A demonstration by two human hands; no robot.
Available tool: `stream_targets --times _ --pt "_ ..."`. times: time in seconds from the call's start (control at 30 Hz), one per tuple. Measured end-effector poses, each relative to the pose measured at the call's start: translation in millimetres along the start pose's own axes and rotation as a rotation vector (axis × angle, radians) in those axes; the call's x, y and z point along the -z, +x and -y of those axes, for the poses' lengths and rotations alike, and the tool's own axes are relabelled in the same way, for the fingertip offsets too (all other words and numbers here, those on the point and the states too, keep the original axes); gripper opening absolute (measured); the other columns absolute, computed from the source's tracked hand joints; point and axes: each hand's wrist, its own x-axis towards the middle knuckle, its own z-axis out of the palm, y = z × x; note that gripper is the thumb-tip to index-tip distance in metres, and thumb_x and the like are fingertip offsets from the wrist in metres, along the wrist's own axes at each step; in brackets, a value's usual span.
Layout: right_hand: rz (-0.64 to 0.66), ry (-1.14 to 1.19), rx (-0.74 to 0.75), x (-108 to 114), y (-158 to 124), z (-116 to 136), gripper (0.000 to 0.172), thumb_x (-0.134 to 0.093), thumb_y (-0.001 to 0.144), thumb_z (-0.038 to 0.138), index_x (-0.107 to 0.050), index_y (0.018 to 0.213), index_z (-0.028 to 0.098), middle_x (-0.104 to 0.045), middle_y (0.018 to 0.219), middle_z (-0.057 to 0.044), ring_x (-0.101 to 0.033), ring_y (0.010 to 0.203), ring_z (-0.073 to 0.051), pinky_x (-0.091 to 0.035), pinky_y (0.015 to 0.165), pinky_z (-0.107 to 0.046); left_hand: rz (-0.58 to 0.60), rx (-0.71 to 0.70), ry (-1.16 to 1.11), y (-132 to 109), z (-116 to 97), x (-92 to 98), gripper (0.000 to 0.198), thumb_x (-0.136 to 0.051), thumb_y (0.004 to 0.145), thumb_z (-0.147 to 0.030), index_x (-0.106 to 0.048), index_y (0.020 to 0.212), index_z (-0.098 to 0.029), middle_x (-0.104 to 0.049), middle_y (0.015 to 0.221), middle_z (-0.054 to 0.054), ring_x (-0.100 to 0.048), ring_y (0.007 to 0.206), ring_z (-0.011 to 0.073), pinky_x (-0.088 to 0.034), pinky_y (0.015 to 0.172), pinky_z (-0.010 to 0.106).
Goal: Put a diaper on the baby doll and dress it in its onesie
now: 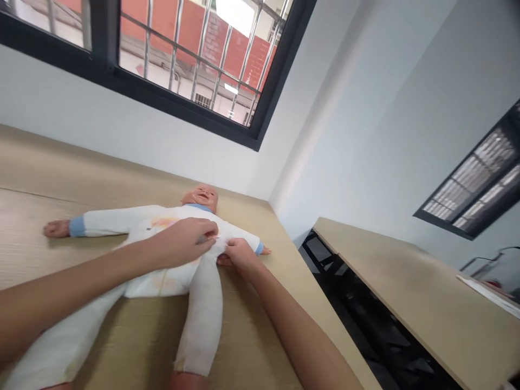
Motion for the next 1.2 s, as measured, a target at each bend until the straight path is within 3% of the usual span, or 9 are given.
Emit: stream_targets --times 0.1,0.23,0.37,0.47,0.6,0.87,0.97,1.1,1.2 --pt "0.029 0.058 0.016 -1 -2 4 0.013 -0.069 0.070 0.018 -0.057 0.073 0.013 -0.059 0.070 -0.003 -0.057 0.063 -0.011 -0.052 0.065 -0.021 -0.038 0.060 0.028 3 0 -2.5 0.030 -0.047 0.090 -0.042 -0.057 0.080 -0.016 -0.061 0.078 0.005 -0.054 0.072 0.0191 -0.035 0.065 0.028" --pt "0.085 0.115 0.048 -1 -5 6 0.019 -0.071 0.063 0.022 -0.056 0.072 0.013 -0.057 0.068 0.000 -0.056 0.061 -0.008 -0.050 0.063 -0.018 -0.001 0.131 0.103 16 -2 -7.5 0.041 -0.062 0.074 -0.056 -0.056 0.075 -0.015 -0.061 0.082 0.010 -0.054 0.069 0.0207 -0.032 0.056 0.029" --pt "0.102 0.109 0.022 2 -6 8 0.030 -0.075 0.062 0.030 -0.057 0.078 0.012 -0.061 0.074 -0.003 -0.060 0.065 -0.009 -0.051 0.066 -0.019 0.088 0.172 0.173 27 -2 -7.1 0.020 -0.061 0.068 -0.033 -0.051 0.066 -0.015 -0.059 0.070 0.008 -0.052 0.062 0.0198 -0.027 0.054 0.029" --pt "0.082 0.054 -0.033 6 -7 11 0.033 -0.077 0.064 0.032 -0.052 0.074 0.012 -0.064 0.074 -0.006 -0.063 0.066 -0.011 -0.052 0.065 -0.020 0.068 0.172 0.146 29 2 -5.7 0.009 -0.054 0.065 -0.021 -0.048 0.061 -0.016 -0.056 0.061 0.005 -0.048 0.057 0.0168 -0.024 0.054 0.029" --pt "0.015 -0.051 -0.083 11 -10 15 0.029 -0.074 0.066 0.021 -0.046 0.065 0.015 -0.063 0.066 -0.006 -0.065 0.065 -0.013 -0.051 0.060 -0.020 0.036 0.163 0.123 29 9 -7.7 0.012 -0.054 0.061 -0.020 -0.043 0.057 -0.016 -0.052 0.057 0.003 -0.042 0.053 0.0144 -0.021 0.053 0.029" --pt "-0.092 -0.269 -0.166 15 -15 24 0.025 -0.069 0.068 0.011 -0.048 0.055 0.017 -0.058 0.052 -0.005 -0.059 0.051 -0.015 -0.046 0.048 -0.023 0.029 0.145 0.067 32 19 -6.0 0.026 -0.054 0.062 -0.019 -0.030 0.052 -0.016 -0.034 0.049 0.001 -0.033 0.049 0.0124 -0.017 0.054 0.030" --pt "-0.122 -0.314 -0.166 22 -14 28 0.027 -0.068 0.067 0.009 -0.047 0.052 0.017 -0.054 0.049 -0.002 -0.059 0.051 -0.015 -0.046 0.048 -0.024 0.061 0.149 0.063 34 19 -3.8 0.025 -0.054 0.062 -0.017 -0.032 0.052 -0.017 -0.035 0.050 0.001 -0.034 0.049 0.0127 -0.018 0.054 0.030" --pt "-0.119 -0.298 -0.159 24 -16 30 0.026 -0.066 0.067 0.006 -0.046 0.055 0.016 -0.047 0.050 0.003 -0.058 0.051 -0.012 -0.051 0.054 -0.023 0.052 0.117 0.115 35 19 -7.7 0.013 -0.054 0.064 -0.019 -0.045 0.055 -0.015 -0.048 0.055 0.003 -0.039 0.054 0.0140 -0.022 0.057 0.030" --pt "-0.112 -0.297 -0.118 23 -17 27 0.023 -0.067 0.072 0.011 -0.049 0.059 0.014 -0.052 0.057 0.005 -0.059 0.058 -0.008 -0.052 0.062 -0.018 0.056 0.096 0.116 39 44 -26.1 0.014 -0.055 0.070 -0.026 -0.053 0.062 -0.015 -0.055 0.064 0.003 -0.042 0.059 0.0152 -0.025 0.060 0.028"
